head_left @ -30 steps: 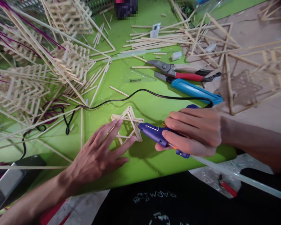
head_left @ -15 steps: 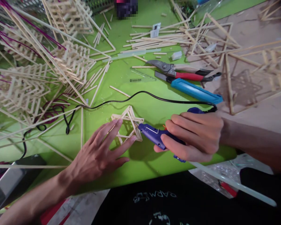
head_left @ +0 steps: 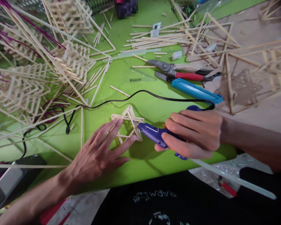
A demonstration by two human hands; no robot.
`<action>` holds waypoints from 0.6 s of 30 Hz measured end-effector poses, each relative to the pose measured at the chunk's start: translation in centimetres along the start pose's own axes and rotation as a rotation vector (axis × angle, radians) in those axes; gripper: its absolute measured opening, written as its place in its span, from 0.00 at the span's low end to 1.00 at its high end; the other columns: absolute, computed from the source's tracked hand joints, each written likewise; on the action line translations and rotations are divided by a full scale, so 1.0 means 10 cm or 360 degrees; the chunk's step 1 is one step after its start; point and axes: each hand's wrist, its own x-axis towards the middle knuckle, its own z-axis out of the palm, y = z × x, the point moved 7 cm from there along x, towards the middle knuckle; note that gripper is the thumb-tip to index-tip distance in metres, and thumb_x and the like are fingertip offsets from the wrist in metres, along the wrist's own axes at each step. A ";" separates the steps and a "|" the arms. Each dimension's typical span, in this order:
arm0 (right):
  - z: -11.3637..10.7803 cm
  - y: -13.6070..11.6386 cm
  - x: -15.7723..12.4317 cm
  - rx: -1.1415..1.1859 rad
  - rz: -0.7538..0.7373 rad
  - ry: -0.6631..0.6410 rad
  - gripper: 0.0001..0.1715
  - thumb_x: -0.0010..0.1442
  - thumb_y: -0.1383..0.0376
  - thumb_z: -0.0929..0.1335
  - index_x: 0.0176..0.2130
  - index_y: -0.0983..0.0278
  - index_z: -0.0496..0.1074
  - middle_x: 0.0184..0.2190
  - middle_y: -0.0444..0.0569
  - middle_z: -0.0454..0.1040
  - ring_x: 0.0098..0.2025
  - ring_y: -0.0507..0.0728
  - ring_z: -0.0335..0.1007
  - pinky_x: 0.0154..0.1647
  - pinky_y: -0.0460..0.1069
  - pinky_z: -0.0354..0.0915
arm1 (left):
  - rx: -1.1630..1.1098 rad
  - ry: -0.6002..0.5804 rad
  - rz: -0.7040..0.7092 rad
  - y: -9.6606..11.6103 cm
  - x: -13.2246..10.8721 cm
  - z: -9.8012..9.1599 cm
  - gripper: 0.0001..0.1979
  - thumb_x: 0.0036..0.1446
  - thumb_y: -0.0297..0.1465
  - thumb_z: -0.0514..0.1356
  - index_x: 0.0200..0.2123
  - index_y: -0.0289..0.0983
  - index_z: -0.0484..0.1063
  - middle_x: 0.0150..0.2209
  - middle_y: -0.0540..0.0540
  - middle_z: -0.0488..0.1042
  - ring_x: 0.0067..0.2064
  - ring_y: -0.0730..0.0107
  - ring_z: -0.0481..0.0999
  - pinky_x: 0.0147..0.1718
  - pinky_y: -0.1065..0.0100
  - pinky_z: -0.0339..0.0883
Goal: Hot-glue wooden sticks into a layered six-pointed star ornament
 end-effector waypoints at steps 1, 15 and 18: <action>-0.01 -0.01 -0.01 -0.0034 -0.0026 0.0015 0.12 0.65 0.53 0.70 0.37 0.58 0.68 0.23 0.41 0.71 0.27 0.51 0.67 0.21 0.46 0.61 | -0.0002 -0.0025 -0.0018 -0.01 0.00 0.01 0.35 0.62 0.39 0.66 0.69 0.48 0.59 0.75 0.35 0.42 0.72 0.39 0.55 0.66 0.43 0.60; -0.03 -0.01 -0.04 0.0111 -0.0041 0.0135 0.13 0.65 0.53 0.69 0.37 0.60 0.70 0.25 0.44 0.71 0.30 0.53 0.68 0.23 0.48 0.63 | 0.0026 0.0050 0.0030 0.01 0.00 0.00 0.35 0.61 0.41 0.66 0.69 0.47 0.59 0.74 0.34 0.45 0.71 0.38 0.57 0.64 0.43 0.64; 0.00 -0.02 -0.04 0.0057 -0.0039 0.0105 0.14 0.66 0.52 0.68 0.39 0.61 0.70 0.25 0.44 0.71 0.30 0.53 0.68 0.24 0.48 0.63 | 0.0008 -0.0001 -0.0022 -0.01 0.01 0.01 0.34 0.62 0.40 0.65 0.69 0.48 0.59 0.75 0.39 0.43 0.71 0.38 0.57 0.65 0.44 0.62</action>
